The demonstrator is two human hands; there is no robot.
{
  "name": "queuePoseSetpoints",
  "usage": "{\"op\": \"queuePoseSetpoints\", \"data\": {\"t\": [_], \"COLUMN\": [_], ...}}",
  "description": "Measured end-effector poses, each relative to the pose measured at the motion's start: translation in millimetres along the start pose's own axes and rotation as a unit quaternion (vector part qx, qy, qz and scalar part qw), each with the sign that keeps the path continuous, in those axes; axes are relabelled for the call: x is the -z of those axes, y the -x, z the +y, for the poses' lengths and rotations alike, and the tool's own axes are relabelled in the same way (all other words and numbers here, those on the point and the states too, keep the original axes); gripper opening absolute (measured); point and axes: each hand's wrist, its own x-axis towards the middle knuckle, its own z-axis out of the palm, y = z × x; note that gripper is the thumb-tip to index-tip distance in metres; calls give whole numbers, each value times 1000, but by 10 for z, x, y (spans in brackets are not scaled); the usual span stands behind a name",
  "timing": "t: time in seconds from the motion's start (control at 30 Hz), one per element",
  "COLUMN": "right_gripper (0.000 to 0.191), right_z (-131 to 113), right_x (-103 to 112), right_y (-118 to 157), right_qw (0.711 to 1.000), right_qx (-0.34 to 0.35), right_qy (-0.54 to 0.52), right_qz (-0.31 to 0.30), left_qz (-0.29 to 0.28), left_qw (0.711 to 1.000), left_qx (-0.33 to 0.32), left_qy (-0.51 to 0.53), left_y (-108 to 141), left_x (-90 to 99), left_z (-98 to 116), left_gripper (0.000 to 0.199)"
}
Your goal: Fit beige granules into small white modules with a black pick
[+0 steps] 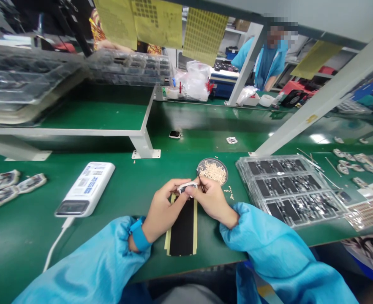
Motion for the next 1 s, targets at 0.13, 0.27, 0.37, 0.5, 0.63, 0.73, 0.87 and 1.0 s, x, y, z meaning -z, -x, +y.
{"op": "queuePoseSetpoints", "data": {"t": [0.13,0.27,0.37,0.5,0.63,0.73,0.87,1.0], "right_gripper": [35,37,39,36,27,18,8,8], "right_z": [-21,10,57,77,-4,-89,-130,-79], "right_x": [-31,-64,-40,73,182,220,234,241], "right_y": [18,8,-27,-61,-47,-27,-2,-3], "right_qw": [1000,999,999,991,979,961,928,921], "right_qx": [5,8,-5,44,109,181,279,292], "right_qy": [1,12,21,128,161,187,246,259], "right_qz": [14,38,28,6,58,88,18,-15], "left_qz": [19,28,16,-18,-5,-7,-10,6], "left_qw": [1000,999,998,998,999,999,992,990], "left_qx": [2,9,23,45,33,1,-49,-57], "left_qy": [7,36,55,48,-1,-51,-113,-131], "left_y": [15,10,-21,-63,-56,-41,-37,-42], "left_x": [-28,-49,-39,-15,-7,3,30,49], "left_z": [17,32,13,-17,12,34,4,-38], "left_gripper": [29,28,30,33,28,23,24,26]}}
